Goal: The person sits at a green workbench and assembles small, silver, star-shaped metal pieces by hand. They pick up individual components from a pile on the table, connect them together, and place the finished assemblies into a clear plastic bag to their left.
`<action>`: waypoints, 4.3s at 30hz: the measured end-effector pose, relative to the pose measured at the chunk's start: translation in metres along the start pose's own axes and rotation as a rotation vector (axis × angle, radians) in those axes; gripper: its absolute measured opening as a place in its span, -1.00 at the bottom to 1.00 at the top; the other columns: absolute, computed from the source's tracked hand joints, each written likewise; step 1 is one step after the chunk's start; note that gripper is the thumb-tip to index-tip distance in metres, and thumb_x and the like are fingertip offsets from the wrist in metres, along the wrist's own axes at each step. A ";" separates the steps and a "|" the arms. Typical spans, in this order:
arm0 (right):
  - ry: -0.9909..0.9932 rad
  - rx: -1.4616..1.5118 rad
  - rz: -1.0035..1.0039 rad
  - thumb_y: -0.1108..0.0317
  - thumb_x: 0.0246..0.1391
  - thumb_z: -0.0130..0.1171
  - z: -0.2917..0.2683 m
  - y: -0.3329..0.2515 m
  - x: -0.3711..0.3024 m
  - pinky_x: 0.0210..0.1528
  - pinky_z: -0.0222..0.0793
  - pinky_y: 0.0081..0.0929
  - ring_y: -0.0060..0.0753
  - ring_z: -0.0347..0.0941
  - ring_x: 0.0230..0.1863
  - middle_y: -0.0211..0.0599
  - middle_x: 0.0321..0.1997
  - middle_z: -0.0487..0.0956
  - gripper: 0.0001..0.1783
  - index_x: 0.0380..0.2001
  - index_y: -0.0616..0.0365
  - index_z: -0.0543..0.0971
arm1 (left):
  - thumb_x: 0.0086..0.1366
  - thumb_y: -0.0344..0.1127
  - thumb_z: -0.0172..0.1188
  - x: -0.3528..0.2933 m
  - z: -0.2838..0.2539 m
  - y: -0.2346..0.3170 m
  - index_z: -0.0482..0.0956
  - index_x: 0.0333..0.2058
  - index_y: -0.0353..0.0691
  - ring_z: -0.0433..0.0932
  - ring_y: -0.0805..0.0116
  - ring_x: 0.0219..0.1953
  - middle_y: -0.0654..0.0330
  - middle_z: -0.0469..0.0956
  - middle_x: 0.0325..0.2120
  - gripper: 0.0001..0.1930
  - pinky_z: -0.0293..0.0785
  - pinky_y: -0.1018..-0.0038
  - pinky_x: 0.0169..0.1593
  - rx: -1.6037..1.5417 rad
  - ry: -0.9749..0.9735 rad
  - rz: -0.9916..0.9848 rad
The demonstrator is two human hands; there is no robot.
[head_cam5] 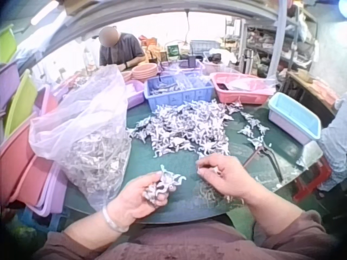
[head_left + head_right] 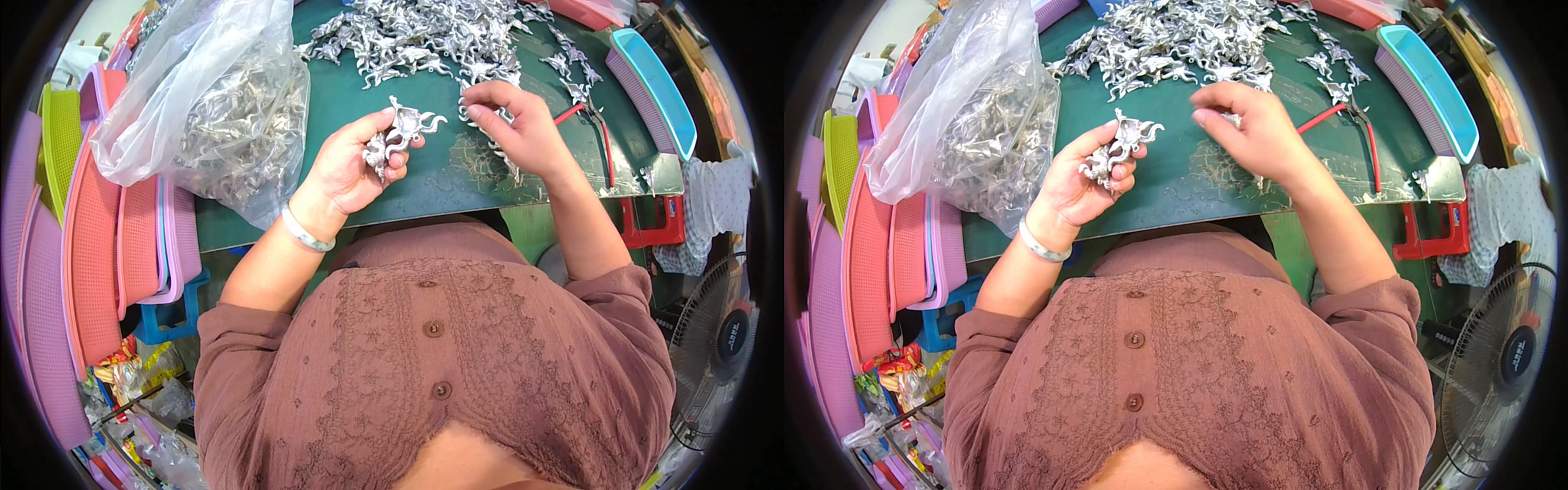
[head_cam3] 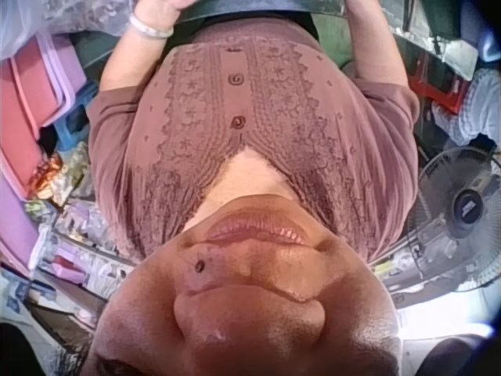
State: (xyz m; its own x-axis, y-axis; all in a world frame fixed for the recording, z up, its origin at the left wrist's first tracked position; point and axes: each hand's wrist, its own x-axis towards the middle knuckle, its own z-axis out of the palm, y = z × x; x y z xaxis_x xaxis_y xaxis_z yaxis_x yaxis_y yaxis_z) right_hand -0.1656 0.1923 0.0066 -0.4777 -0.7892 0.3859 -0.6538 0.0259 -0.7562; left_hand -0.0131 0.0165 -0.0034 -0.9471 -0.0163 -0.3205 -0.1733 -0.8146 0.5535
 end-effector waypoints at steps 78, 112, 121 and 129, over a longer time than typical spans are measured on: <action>-0.134 0.773 0.391 0.35 0.05 0.06 0.023 -0.011 0.017 -0.55 0.33 -0.73 -0.68 0.38 -0.56 -0.40 -0.52 0.49 -0.83 -0.34 0.24 0.48 | 0.24 -0.27 0.02 0.000 0.014 -0.002 0.37 -0.04 -0.26 0.38 0.59 -0.57 0.25 0.48 -0.36 -0.66 0.26 0.72 -0.59 0.447 0.231 0.319; -0.178 -0.471 -0.153 0.41 -0.11 0.07 -0.019 0.018 -0.003 -0.10 0.23 -0.27 -0.10 0.34 -0.15 -0.18 -0.28 0.48 -0.78 -0.31 0.20 0.49 | 0.14 -0.38 0.11 -0.111 0.062 0.180 0.52 -0.25 -0.38 0.40 0.64 -0.58 0.19 0.52 -0.52 -0.78 0.21 0.78 -0.52 1.255 0.688 1.484; -0.315 -0.626 -0.157 0.23 -0.31 0.28 -0.003 0.012 0.002 0.08 0.08 -0.23 -0.16 0.20 0.04 -0.26 -0.09 0.39 -0.55 -0.27 0.20 0.50 | 0.13 -0.27 0.14 -0.105 0.043 0.169 0.51 -0.17 -0.24 0.43 0.47 -0.27 0.21 0.53 -0.28 -0.70 0.31 0.57 -0.14 1.949 0.752 1.121; -0.290 -0.397 -0.229 0.36 -0.26 0.21 0.001 0.008 -0.001 -0.03 0.15 -0.27 -0.18 0.32 -0.11 -0.25 -0.26 0.47 -0.67 -0.31 0.17 0.49 | 0.12 -0.43 0.13 -0.039 0.041 0.038 0.42 -0.07 -0.22 0.38 0.59 -0.33 0.26 0.42 -0.25 -0.65 0.36 0.64 -0.26 1.584 0.175 0.596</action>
State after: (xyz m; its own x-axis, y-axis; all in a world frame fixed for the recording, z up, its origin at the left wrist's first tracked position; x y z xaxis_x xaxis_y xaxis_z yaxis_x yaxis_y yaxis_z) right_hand -0.1702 0.1930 -0.0005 -0.1519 -0.9373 0.3138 -0.9205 0.0185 -0.3902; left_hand 0.0059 0.0094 0.0616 -0.9555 -0.2303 0.1845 -0.0134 0.6586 0.7524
